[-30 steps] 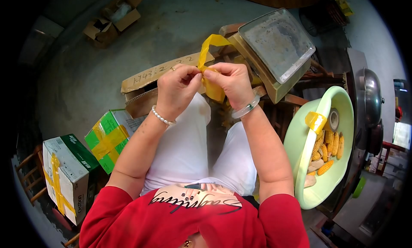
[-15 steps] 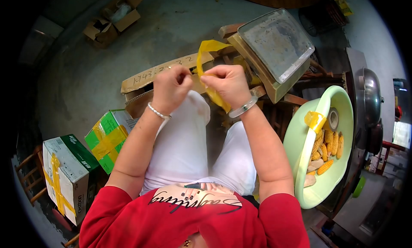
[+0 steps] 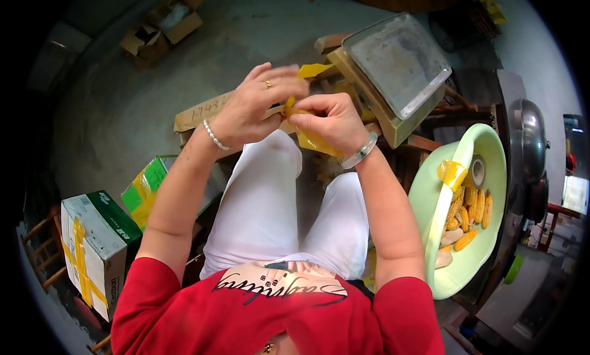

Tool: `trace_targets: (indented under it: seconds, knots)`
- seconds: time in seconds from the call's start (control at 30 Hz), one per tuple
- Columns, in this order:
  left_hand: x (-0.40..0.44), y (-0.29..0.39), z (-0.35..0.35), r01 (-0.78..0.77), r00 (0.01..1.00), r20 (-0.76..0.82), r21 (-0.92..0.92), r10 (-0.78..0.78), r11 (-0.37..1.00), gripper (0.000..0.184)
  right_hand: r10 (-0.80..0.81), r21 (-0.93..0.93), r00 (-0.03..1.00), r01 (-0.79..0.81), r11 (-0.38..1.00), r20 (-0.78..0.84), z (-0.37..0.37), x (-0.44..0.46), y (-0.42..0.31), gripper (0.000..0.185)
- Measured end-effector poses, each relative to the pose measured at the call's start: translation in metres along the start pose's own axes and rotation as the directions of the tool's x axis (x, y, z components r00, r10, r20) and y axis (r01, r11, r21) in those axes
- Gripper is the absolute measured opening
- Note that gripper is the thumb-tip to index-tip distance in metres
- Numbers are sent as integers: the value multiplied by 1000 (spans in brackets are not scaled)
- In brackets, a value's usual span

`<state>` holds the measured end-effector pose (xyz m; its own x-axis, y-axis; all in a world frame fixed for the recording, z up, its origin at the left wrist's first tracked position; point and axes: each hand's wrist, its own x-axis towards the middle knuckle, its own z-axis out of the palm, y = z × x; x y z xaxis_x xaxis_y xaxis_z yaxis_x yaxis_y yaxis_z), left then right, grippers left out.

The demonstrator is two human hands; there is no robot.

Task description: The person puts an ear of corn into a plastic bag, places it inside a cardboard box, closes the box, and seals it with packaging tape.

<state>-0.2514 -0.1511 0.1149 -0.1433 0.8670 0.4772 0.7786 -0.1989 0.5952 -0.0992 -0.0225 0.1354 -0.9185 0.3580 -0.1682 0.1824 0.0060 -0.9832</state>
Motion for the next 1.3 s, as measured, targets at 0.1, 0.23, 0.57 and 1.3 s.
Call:
trace_targets:
  seconds: [0.1,0.23,0.57,1.3]
  knots:
    - [6,-5,-6,-2,994,112,-63,9,998,10,9,-48,1000,-7,999,29,-12,-1,-7,15]
    - [4,-7,-17,56,988,152,-145,-33,988,11,24,-48,995,-19,999,97,-25,-5,-11,18]
    - [-6,-23,-33,519,834,439,-418,-335,746,23,65,-192,988,-37,981,139,-51,-3,-11,21]
    - [-19,-25,-39,476,851,389,-283,-354,833,26,143,-552,980,-42,833,141,-48,15,-15,17]
